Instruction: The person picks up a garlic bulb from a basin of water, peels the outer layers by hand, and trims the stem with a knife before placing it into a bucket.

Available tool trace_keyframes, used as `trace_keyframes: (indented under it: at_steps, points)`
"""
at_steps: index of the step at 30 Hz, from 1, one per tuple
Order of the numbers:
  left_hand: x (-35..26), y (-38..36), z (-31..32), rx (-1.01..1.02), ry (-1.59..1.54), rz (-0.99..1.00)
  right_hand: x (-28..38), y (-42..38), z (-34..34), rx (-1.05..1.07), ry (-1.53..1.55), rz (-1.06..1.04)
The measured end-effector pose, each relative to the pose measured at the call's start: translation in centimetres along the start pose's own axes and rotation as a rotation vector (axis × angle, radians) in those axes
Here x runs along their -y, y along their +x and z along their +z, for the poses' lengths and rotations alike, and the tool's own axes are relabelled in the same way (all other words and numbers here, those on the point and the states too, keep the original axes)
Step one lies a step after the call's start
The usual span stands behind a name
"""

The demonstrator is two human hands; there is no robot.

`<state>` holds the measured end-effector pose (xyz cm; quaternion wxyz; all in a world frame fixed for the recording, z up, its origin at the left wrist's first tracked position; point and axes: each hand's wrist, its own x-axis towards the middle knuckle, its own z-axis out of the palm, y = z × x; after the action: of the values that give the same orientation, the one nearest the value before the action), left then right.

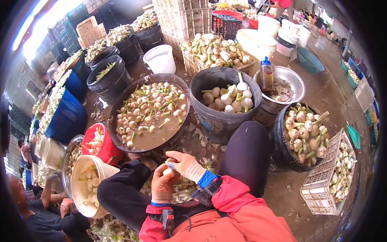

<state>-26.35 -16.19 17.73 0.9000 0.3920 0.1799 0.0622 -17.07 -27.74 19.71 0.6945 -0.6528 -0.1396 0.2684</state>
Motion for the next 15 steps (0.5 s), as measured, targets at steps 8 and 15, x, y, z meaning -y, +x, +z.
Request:
trace_keyframes:
  at_steps: [8,15]
  points:
    - [-0.2,-0.3,0.3,0.029,-0.029,0.017,0.9,-0.5,-0.5,0.006,-0.195,-0.092]
    - [0.4,-0.1,0.3,-0.051,0.228,0.129,-0.5,0.0,-0.4,-0.018,-0.297,-0.152]
